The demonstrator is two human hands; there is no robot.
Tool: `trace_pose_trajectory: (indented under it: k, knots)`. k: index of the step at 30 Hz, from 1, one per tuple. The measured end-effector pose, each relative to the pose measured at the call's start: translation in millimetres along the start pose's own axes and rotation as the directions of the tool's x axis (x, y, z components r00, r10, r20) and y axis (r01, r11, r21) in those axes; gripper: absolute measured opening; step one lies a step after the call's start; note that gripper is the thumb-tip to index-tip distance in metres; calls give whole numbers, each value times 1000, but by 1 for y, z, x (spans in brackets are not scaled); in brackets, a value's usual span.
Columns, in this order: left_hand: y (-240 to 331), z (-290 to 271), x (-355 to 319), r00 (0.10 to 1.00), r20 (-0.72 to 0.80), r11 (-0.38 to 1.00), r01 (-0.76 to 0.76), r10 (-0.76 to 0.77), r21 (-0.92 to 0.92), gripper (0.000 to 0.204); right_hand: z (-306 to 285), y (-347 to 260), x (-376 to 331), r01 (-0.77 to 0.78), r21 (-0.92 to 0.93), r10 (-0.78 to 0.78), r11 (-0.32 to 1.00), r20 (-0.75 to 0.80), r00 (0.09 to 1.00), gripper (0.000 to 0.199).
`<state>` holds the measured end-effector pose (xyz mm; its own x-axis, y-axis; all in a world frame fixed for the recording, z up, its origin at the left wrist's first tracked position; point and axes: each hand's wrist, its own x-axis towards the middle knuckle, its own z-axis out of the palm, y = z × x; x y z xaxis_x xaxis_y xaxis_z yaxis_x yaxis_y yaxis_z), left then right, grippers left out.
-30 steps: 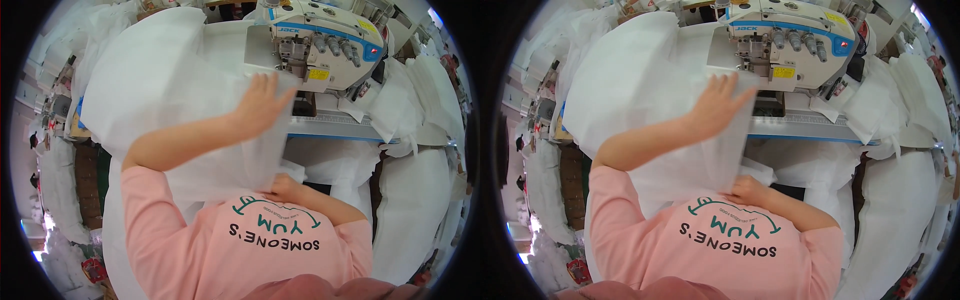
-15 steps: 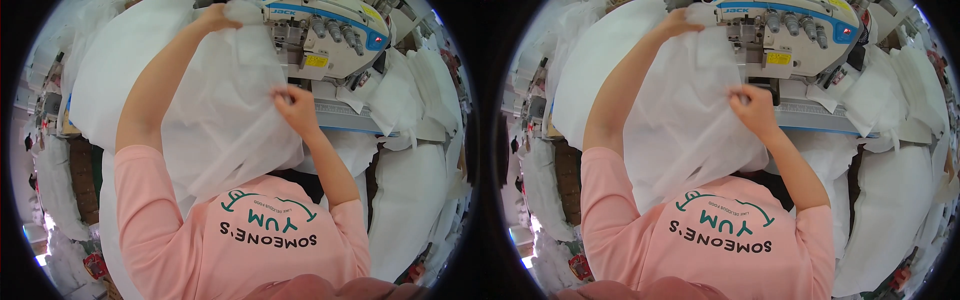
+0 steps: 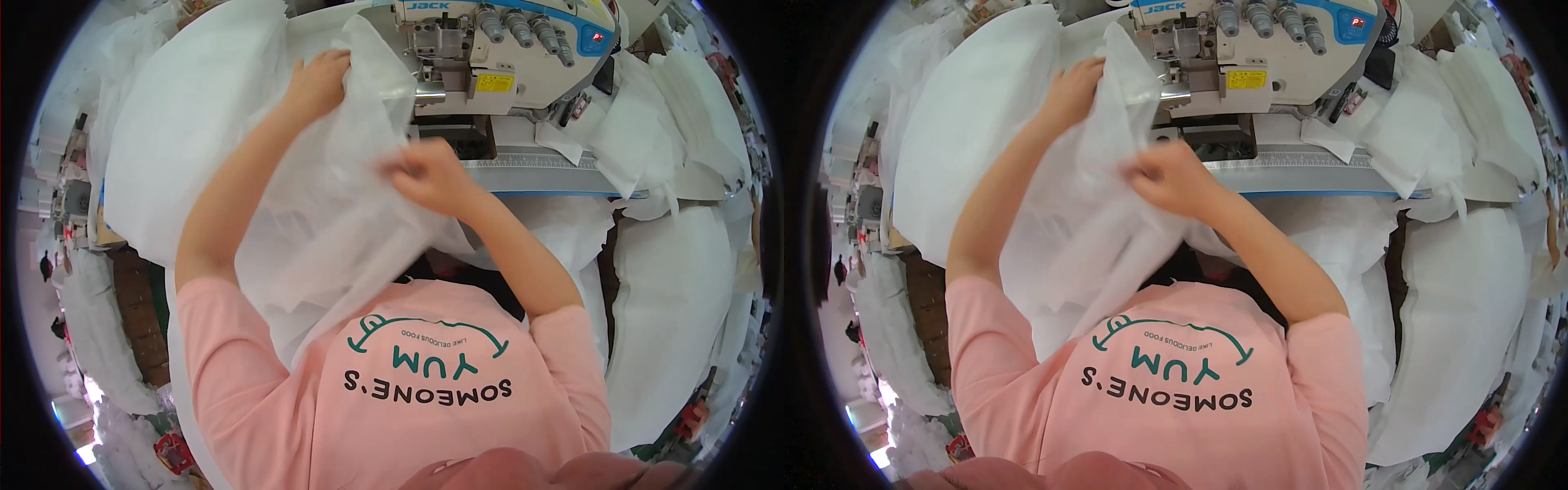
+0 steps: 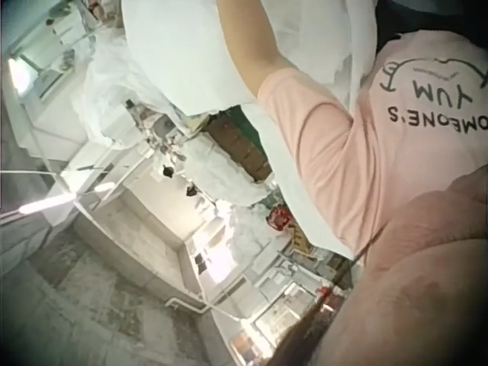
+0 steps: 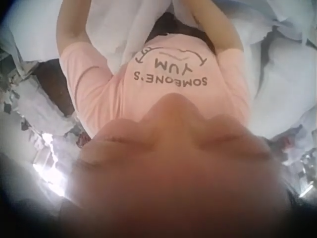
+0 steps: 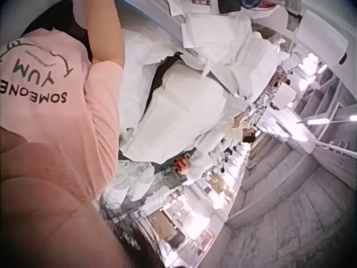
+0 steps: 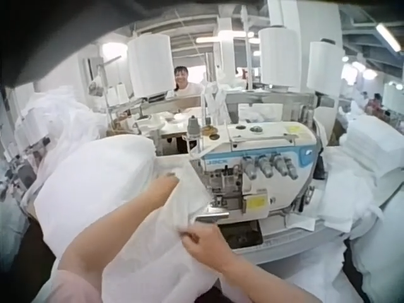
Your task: Sewing pieces of white fabric together using an industrial sewing machine.
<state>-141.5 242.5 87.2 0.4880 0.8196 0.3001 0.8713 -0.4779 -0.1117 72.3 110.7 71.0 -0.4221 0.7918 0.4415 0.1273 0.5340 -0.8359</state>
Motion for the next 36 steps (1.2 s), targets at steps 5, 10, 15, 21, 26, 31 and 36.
trace_pose_trajectory:
  k: [5,10,15,21,26,31,36]
  knots:
    - [39,-12,-61,936,-81,691,194,-344,-696,37,-63,7,-109,-429,-3,427,904,86,900,22]
    - [68,-24,-62,829,-67,501,270,-556,-822,29,-41,22,-161,-555,-6,552,832,100,827,23]
    - [71,-41,-52,787,-527,709,-170,-320,-685,23,-30,19,-162,-379,3,379,925,45,924,24]
    - [71,-60,-25,951,-35,742,215,-306,-635,21,-19,-8,-139,-364,-19,353,931,-203,914,10]
    - [66,-54,-34,988,31,644,123,-152,-755,20,4,-29,-162,-237,-37,232,971,-109,967,9]
    - [63,-58,-45,989,74,565,135,-130,-814,19,32,-31,-177,-305,-5,306,952,7,952,9]
    - [48,-72,-23,957,147,598,272,-250,-754,17,46,-45,-166,-302,109,317,947,-184,930,10]
